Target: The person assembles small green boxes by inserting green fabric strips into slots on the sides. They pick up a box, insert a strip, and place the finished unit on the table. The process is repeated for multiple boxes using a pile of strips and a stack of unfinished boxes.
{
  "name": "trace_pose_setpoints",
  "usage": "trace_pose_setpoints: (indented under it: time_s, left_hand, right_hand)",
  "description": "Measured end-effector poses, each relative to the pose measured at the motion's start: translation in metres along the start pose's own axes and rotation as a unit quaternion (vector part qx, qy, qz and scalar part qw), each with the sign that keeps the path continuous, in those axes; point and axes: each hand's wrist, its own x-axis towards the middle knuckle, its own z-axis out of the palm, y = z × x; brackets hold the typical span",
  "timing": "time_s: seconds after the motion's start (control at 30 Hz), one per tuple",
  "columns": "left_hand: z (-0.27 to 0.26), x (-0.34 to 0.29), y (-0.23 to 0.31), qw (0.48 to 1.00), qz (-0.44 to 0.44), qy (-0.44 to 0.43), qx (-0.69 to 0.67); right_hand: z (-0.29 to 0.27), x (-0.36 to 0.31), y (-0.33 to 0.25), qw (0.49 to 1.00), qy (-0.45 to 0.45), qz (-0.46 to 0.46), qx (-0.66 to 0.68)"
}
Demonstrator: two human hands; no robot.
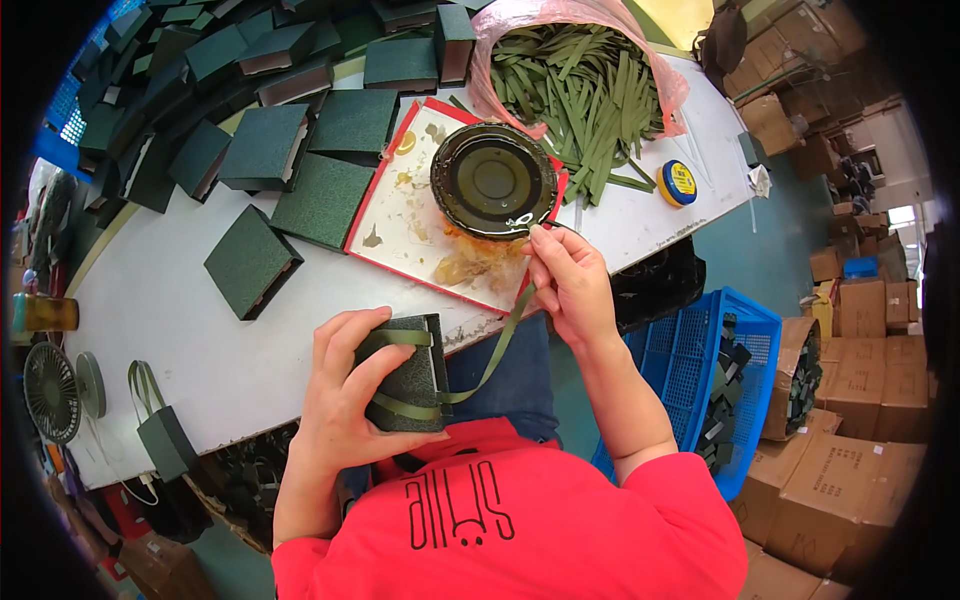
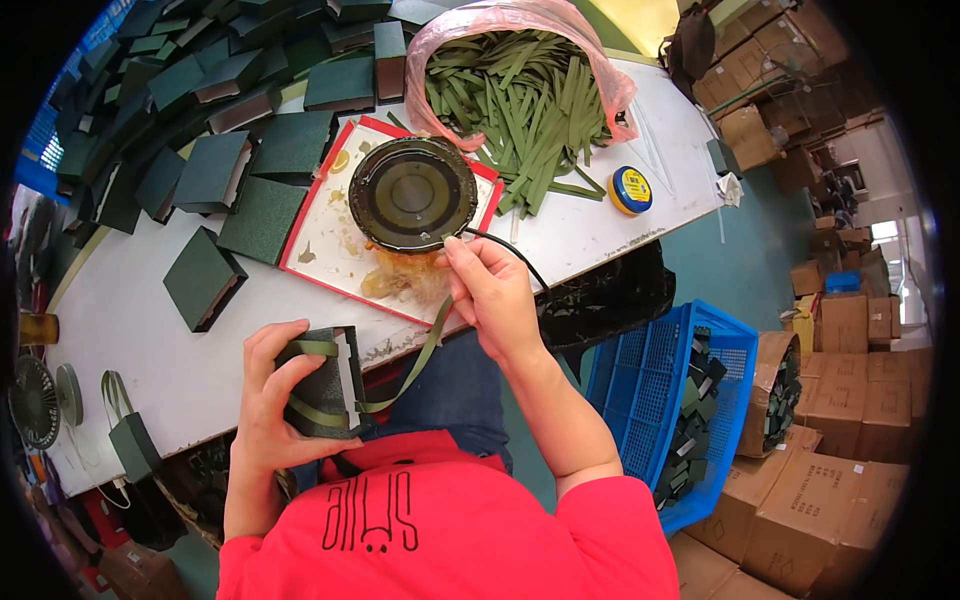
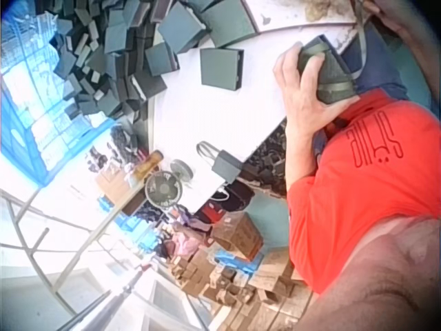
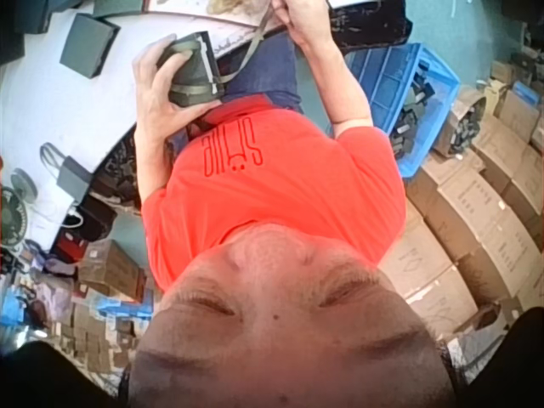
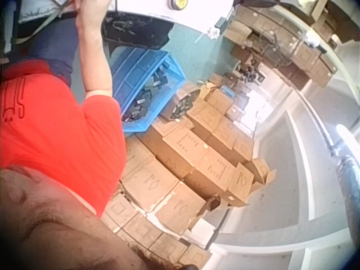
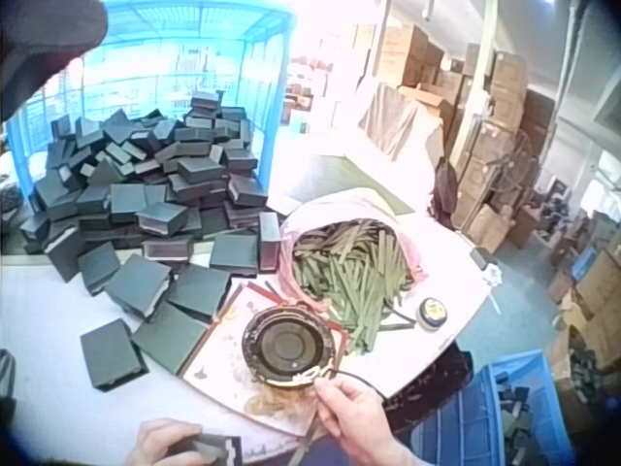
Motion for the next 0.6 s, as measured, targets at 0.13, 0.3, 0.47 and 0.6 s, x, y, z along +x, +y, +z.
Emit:
trace_pose_setpoints:
  time_s: [0.13,0.3,0.47,0.6]
  left_hand:
    - [0.000,0.000,0.000,1.000,-0.004,0.001,0.000]
    - [-0.002,-0.002,-0.005,1.000,-0.001,0.009,-0.005]
    - [-0.008,0.008,-0.002,0.997,-0.005,-0.006,-0.072]
    - [-0.008,0.012,0.000,0.995,0.007,-0.022,-0.102]
  right_hand:
    - [-0.003,-0.002,-0.002,1.000,0.002,0.007,-0.002]
    - [-0.001,-0.025,-0.005,1.000,-0.007,-0.017,-0.001]
    - [0.008,-0.055,-0.012,0.981,-0.159,0.042,-0.105]
    - [0.027,-0.061,-0.014,0.951,-0.245,0.145,-0.118]
